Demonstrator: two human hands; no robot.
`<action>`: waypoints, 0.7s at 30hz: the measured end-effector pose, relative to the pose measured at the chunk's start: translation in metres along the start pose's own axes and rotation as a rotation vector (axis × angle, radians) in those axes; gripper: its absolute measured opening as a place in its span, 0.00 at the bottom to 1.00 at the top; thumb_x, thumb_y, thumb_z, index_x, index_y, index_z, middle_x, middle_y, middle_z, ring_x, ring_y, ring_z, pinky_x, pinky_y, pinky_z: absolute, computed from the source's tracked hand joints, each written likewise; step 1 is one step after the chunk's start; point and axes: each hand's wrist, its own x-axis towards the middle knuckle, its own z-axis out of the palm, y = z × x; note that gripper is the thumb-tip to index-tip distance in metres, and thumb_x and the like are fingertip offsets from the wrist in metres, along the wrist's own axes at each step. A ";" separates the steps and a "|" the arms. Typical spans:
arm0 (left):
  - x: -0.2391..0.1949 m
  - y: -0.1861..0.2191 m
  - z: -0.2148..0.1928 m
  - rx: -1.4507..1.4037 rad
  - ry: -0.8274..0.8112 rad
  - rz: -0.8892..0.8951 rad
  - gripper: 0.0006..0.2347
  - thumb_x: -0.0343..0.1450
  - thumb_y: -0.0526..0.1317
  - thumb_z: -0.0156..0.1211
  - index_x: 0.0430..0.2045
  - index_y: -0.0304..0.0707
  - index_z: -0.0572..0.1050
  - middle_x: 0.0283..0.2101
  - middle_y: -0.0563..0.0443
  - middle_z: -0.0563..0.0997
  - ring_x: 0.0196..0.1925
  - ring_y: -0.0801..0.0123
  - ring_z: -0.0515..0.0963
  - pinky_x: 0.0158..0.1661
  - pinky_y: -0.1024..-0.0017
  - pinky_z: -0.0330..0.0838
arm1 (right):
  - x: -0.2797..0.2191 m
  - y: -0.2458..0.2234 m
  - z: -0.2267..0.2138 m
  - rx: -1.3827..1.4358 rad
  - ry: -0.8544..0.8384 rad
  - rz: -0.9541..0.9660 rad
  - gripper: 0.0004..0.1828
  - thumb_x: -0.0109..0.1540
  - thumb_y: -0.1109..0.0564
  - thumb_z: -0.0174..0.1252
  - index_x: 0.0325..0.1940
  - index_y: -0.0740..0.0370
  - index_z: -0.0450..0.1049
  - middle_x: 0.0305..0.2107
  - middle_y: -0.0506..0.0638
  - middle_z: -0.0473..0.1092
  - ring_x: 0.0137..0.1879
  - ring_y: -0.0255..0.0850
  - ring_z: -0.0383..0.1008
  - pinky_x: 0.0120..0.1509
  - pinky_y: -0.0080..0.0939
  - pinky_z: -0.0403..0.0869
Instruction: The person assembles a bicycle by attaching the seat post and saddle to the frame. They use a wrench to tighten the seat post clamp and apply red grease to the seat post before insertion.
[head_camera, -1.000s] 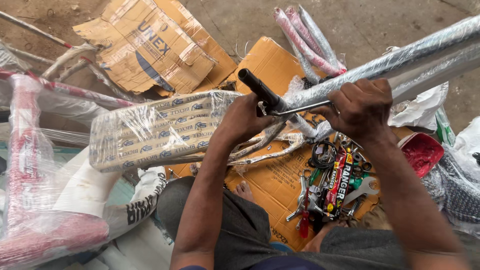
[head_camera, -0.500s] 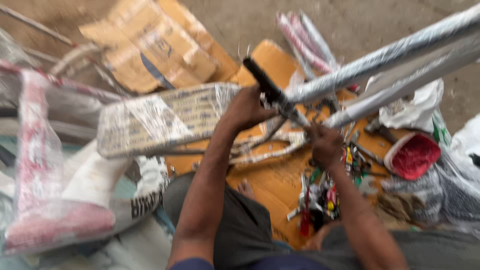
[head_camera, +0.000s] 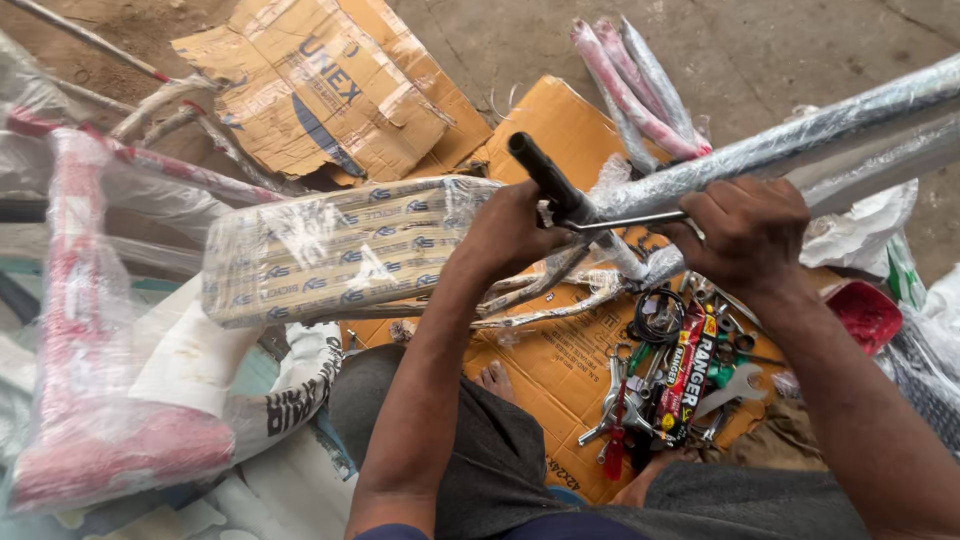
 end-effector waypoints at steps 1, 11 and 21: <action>0.000 0.001 0.001 -0.015 -0.012 -0.028 0.19 0.59 0.41 0.73 0.43 0.41 0.81 0.36 0.43 0.85 0.37 0.58 0.84 0.41 0.62 0.77 | -0.009 0.004 0.009 0.009 0.044 -0.012 0.19 0.62 0.35 0.69 0.32 0.50 0.78 0.23 0.42 0.70 0.28 0.36 0.69 0.36 0.44 0.60; 0.007 -0.013 0.006 -0.087 0.025 0.049 0.19 0.58 0.41 0.74 0.42 0.38 0.80 0.40 0.45 0.86 0.40 0.62 0.87 0.43 0.65 0.79 | -0.115 -0.161 0.252 1.418 0.215 0.865 0.12 0.70 0.55 0.63 0.36 0.63 0.74 0.27 0.46 0.67 0.35 0.31 0.63 0.39 0.35 0.62; 0.004 -0.013 0.004 -0.049 -0.041 0.008 0.18 0.62 0.38 0.70 0.45 0.36 0.79 0.37 0.42 0.85 0.37 0.60 0.86 0.42 0.64 0.79 | -0.033 -0.009 -0.006 0.249 -0.183 0.188 0.23 0.63 0.34 0.62 0.31 0.55 0.80 0.17 0.46 0.70 0.20 0.36 0.66 0.25 0.42 0.66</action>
